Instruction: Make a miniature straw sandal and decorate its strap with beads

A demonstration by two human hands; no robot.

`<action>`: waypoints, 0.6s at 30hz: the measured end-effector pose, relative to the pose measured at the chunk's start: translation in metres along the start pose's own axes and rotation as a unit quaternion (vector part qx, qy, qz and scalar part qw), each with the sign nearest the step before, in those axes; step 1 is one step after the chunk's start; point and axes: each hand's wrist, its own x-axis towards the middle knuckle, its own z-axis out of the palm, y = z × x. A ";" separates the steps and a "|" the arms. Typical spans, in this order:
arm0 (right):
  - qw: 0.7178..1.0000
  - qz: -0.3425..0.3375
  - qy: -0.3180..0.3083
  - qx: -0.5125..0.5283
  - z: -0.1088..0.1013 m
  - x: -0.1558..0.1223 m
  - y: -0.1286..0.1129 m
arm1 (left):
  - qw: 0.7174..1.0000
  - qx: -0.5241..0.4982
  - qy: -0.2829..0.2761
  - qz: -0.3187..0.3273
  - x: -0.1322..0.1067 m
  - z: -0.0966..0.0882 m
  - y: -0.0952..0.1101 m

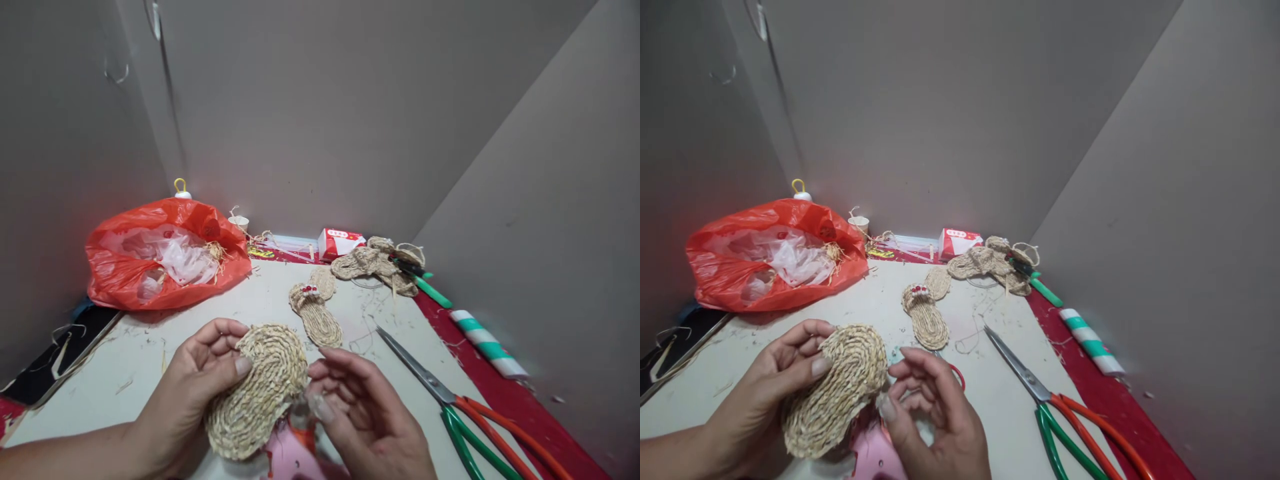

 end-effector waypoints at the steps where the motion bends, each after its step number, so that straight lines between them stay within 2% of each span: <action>1: 1.000 -0.020 0.003 -0.019 -0.001 0.000 0.000 | 1.000 -0.003 0.006 -0.019 0.002 0.000 0.000; 4: 0.999 -0.006 0.022 -0.037 -0.001 0.000 -0.004 | 0.996 -0.016 0.013 -0.087 0.006 -0.001 -0.001; 6: 0.998 0.054 0.016 -0.005 0.001 0.001 -0.007 | 0.991 -0.035 0.011 -0.126 0.009 -0.002 -0.001; 8: 0.991 0.122 -0.022 0.052 0.003 0.003 -0.009 | 0.987 -0.054 0.013 -0.148 0.009 -0.002 -0.002; 12: 0.964 0.204 -0.104 0.133 0.004 0.004 -0.009 | 0.985 -0.067 0.020 -0.157 0.007 -0.002 -0.001; 18: 0.953 0.241 -0.129 0.134 0.003 0.005 -0.006 | 0.990 -0.014 0.005 -0.143 0.006 -0.003 -0.005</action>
